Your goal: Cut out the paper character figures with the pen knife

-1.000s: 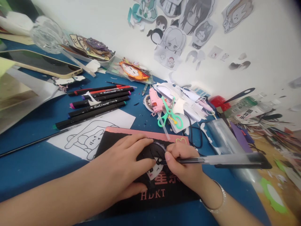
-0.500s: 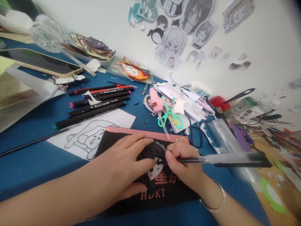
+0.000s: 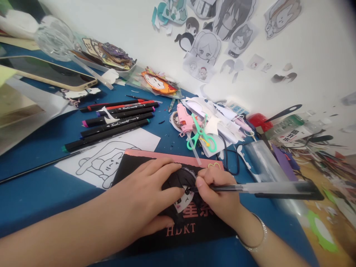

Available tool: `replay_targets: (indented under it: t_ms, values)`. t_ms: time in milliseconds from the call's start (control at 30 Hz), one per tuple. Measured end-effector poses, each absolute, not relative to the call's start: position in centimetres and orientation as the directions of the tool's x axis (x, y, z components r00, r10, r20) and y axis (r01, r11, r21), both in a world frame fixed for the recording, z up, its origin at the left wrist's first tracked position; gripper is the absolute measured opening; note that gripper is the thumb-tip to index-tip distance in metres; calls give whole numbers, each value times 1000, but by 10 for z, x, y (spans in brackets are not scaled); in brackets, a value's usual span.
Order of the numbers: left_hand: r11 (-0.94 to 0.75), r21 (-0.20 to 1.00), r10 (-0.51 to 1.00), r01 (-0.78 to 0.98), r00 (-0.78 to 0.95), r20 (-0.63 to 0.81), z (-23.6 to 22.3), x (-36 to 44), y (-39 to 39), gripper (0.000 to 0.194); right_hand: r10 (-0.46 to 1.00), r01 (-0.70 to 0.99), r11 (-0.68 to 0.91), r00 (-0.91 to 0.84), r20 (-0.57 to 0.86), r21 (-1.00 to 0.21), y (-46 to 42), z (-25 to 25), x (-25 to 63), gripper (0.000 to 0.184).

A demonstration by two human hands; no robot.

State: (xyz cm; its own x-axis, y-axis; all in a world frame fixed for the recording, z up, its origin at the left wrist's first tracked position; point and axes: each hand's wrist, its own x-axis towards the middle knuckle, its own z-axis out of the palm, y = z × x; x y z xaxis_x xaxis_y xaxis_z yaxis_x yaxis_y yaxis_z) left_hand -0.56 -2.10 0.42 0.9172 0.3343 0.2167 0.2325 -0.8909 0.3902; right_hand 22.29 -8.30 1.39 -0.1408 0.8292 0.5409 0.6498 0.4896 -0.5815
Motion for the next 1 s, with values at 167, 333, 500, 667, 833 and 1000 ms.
replay_targets:
  t_ms: [167, 333, 500, 667, 833, 1000]
  values:
    - [-895, 384, 329, 228, 917, 224, 4, -6, -22, 39, 831, 648, 484, -131, 540, -588, -83, 13, 223, 36]
    - [-901, 369, 330, 228, 912, 243, 5, -4, -21, 39, 843, 643, 473, -131, 523, -602, -84, 12, 223, 37]
    - [-905, 358, 330, 231, 911, 246, 6, -5, -21, 39, 836, 559, 511, -147, 529, -653, -83, 11, 223, 38]
    - [-899, 373, 333, 230, 911, 243, 5, -6, -21, 39, 840, 570, 509, -164, 517, -645, -83, 12, 224, 37]
    - [-909, 352, 324, 223, 910, 258, 2, -3, -20, 39, 845, 583, 499, -163, 510, -641, -83, 11, 224, 38]
    - [-910, 346, 326, 227, 908, 261, 4, -3, -21, 39, 845, 561, 504, -163, 509, -657, -83, 11, 223, 37]
